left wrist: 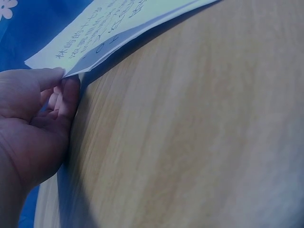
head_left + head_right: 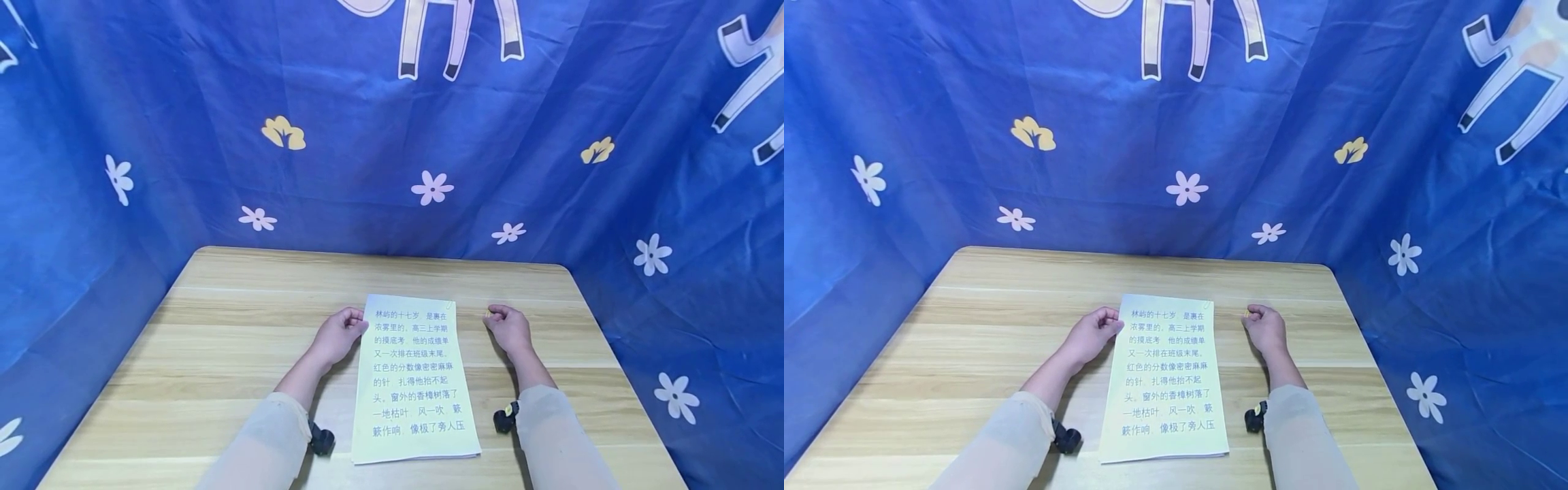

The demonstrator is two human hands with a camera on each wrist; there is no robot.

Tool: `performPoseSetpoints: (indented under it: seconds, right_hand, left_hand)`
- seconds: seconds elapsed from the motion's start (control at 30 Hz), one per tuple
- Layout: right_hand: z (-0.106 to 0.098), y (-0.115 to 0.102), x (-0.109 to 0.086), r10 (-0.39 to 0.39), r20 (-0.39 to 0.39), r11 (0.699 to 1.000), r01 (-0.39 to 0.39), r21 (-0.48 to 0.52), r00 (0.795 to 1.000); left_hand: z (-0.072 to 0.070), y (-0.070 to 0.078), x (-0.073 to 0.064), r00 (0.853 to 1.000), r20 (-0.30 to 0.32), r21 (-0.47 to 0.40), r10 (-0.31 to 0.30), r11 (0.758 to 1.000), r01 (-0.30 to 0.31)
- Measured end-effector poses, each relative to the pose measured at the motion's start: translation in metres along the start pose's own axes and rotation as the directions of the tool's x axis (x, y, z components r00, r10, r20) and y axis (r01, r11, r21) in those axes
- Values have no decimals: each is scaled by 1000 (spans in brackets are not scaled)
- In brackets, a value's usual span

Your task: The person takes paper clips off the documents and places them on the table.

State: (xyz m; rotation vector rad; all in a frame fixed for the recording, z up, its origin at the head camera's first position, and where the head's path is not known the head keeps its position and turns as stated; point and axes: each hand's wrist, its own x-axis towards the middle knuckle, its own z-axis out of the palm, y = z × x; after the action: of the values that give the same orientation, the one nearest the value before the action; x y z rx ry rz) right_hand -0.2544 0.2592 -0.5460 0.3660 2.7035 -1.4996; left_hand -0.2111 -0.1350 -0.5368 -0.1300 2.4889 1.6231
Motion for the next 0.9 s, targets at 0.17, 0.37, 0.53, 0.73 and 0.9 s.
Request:
performPoseSetpoints:
  seconds: [0.17, 0.37, 0.53, 0.73, 0.9]
  right_hand:
    - [-7, 0, -1, 55, 18, 987, -57, 150, 998]
    - [-16, 0, -1, 100, 47, 953, -109, 281, 994]
    - [-22, -1, -3, 112, 79, 895, -135, 426, 991]
    - [-25, 0, -3, 103, 81, 774, -131, 620, 991]
    - [-26, -8, -9, 111, 64, 656, -122, 745, 992]
  left_hand:
    - [1, 0, -1, 1000, 1, -5, 3, 1000, -3]
    - [2, -1, -1, 1000, -4, -7, 14, 1000, -14]
    - [1, -1, 0, 1000, -3, -3, 4, 1000, -4]
    - [-1, 0, -1, 1000, 8, -12, -13, 1000, 13]
    - [-1, 0, 1, 1000, 24, -36, -17, 999, 18]
